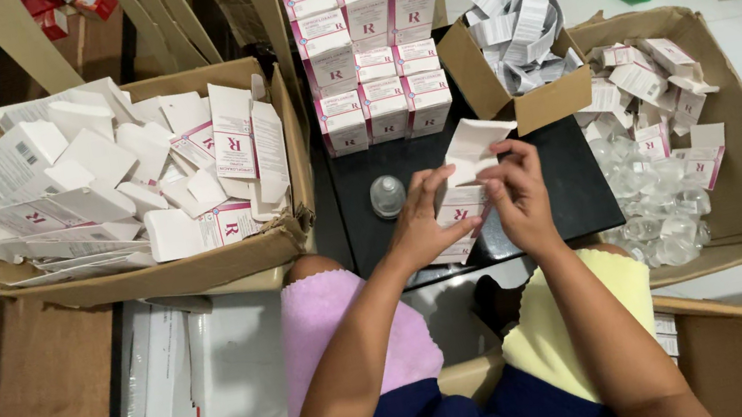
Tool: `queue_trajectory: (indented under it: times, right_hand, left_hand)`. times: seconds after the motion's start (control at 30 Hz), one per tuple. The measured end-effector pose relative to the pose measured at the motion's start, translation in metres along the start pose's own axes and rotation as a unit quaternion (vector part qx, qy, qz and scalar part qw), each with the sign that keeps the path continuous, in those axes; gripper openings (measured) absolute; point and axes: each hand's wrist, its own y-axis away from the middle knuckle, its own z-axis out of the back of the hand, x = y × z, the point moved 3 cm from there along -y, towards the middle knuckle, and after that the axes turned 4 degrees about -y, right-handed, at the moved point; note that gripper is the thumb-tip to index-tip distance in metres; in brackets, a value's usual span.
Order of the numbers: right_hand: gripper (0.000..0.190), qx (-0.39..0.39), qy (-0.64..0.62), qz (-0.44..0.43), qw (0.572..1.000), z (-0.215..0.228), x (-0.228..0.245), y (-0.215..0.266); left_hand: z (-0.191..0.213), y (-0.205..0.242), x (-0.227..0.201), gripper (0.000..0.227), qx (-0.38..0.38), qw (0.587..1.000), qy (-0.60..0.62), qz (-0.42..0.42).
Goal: The person repeatedly picks small clear bottles from a box, places each into a white cardboard box, and closes the box. The person stacks the closed boxes on a nearby pile. The person works one at a time, handling bottles and boxes by hand.
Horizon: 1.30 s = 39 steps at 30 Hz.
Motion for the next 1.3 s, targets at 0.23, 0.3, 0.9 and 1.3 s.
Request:
queue_trajectory:
  times: [0.23, 0.3, 0.9, 1.3]
  right_hand:
    - [0.017, -0.105, -0.179, -0.122, 0.971, 0.018, -0.007, -0.023]
    - [0.012, -0.065, -0.146, -0.116, 0.98, 0.024, 0.005, -0.023]
    - [0.027, 0.122, 0.126, 0.034, 0.984, 0.011, 0.05, -0.016]
    - [0.039, -0.055, -0.441, -0.509, 0.737, 0.002, -0.089, 0.014]
  left_hand:
    - [-0.002, 0.001, 0.0, 0.08, 0.079, 0.997, -0.014, 0.0]
    - [-0.003, 0.002, 0.004, 0.086, 0.081, 0.997, -0.012, 0.017]
    - [-0.004, 0.0, 0.029, 0.111, 0.06, 0.998, -0.021, 0.026]
    - [0.006, -0.004, -0.012, 0.134, 0.006, 0.993, -0.023, -0.118]
